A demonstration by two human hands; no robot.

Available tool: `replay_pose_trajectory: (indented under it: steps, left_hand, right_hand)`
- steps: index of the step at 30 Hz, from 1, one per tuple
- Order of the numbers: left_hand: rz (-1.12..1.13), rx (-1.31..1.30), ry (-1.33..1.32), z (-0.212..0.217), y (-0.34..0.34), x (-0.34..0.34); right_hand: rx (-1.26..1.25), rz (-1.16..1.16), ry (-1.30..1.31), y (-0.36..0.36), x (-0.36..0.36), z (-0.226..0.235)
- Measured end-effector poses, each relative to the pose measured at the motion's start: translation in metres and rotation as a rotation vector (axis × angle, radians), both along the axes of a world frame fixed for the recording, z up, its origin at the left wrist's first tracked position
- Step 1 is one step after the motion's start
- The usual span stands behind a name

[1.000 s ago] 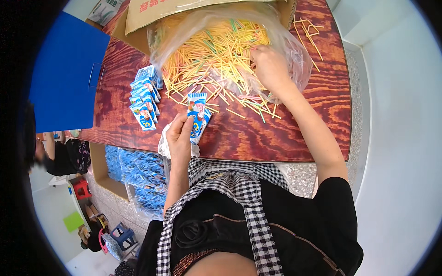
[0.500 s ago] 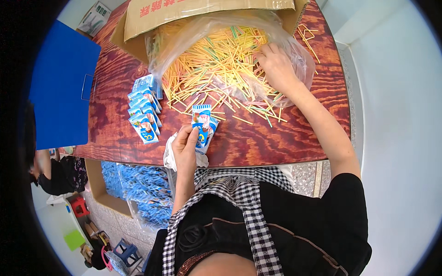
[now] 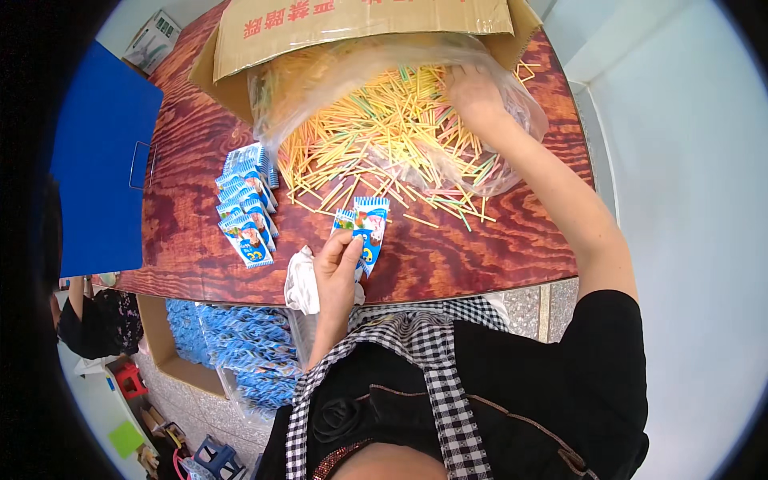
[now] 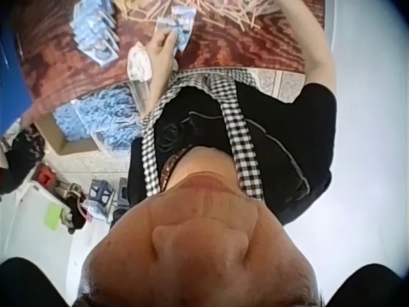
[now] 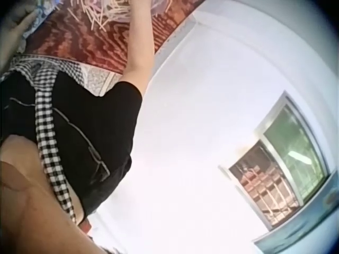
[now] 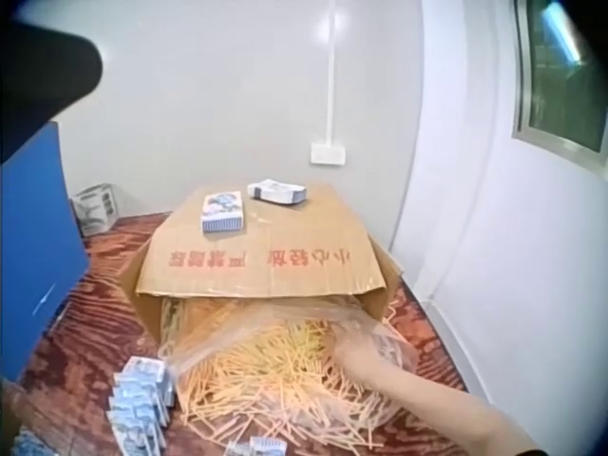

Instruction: Manually packaging small yellow stick-like items into individual blue and white wrappers.

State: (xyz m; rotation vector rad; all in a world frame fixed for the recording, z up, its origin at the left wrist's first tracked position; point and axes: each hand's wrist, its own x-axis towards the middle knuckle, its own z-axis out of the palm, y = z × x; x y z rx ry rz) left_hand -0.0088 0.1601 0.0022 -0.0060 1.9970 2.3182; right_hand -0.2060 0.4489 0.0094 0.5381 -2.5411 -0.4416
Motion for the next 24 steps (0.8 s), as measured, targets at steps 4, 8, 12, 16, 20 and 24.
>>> replay_pose_trajectory:
  steps: [4,8,12,16,20,24]
  left_hand:
    - [-0.048,-0.039,-0.024,-0.009,-0.002,0.003]
    - [-0.037,-0.046,0.016,-0.006,-0.003,0.008]
    - [-0.026,-0.038,0.012,-0.008,-0.003,0.010]
    - [-0.021,-0.050,0.012,-0.005,-0.003,0.008]
    - [-0.002,0.006,-0.004,-0.005,-0.002,0.004]
    - [-0.006,0.033,-0.085,0.001,-0.002,0.003]
  right_hand:
    - [0.134,-0.166,-0.216,0.002,-0.019,-0.006]
    - [0.007,-0.155,-0.179,0.002,-0.022,-0.007]
    - [-0.033,-0.126,-0.287,0.005,-0.020,-0.002]
    - [-0.018,-0.214,-0.431,-0.001,-0.017,0.007]
    - [-0.197,0.067,-0.211,-0.006,-0.004,0.009]
    - [-0.025,0.051,-0.237,-0.026,0.014,0.032]
